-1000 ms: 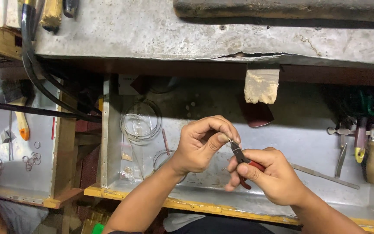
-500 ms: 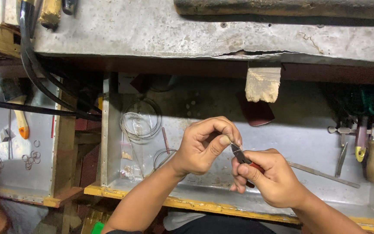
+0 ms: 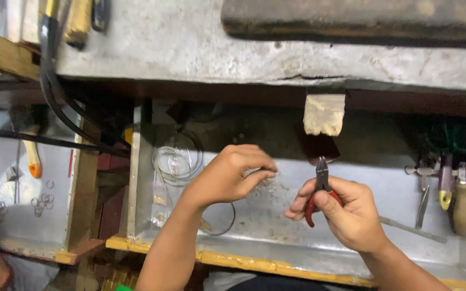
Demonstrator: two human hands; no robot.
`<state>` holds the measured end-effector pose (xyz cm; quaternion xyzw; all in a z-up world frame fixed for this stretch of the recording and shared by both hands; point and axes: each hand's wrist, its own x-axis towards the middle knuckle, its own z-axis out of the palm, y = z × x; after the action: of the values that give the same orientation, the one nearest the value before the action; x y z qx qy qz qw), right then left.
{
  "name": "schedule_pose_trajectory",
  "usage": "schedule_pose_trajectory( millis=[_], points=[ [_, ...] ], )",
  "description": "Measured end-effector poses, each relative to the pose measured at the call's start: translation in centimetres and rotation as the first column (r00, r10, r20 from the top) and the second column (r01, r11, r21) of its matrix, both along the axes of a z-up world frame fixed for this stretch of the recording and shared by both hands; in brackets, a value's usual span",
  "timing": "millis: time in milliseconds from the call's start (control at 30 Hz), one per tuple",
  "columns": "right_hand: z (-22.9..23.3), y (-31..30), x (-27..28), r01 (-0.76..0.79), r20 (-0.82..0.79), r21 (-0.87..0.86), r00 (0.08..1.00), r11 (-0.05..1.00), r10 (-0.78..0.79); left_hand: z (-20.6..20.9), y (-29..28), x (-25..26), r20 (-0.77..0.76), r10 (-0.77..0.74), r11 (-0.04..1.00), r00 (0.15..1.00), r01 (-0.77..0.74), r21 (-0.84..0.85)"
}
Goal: The person uses pliers to adjust small metal rings and then polishes small metal components by rubbing them against sandpaper on a workbench.
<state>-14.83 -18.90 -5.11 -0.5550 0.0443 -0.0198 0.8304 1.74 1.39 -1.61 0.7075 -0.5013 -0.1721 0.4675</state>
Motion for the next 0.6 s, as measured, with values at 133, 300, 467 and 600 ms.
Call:
schedule_pose_trajectory(
  millis=[133,300,467,600],
  points=[
    [-0.2,0.1,0.1,0.012,-0.015,-0.023,1.000,1.000,-0.013,-2.8,0.1,0.7,0.132,0.025,0.986,0.991,-0.047,0.161],
    [-0.1,0.0,0.1,0.027,-0.054,-0.071,0.998,0.997,-0.030,2.5,-1.5,0.7,0.262,0.245,0.920,0.933,-0.138,-0.368],
    [0.2,0.2,0.2,0.005,-0.068,-0.112,0.998,0.994,-0.013,8.4,-3.9,5.3,0.519,0.486,0.856,0.703,-0.265,-0.443],
    [0.0,0.2,0.2,0.011,-0.126,-0.126,0.992,0.992,-0.027,10.1,-6.5,11.9,0.546,0.583,0.805,0.601,-0.517,-0.290]
  ],
)
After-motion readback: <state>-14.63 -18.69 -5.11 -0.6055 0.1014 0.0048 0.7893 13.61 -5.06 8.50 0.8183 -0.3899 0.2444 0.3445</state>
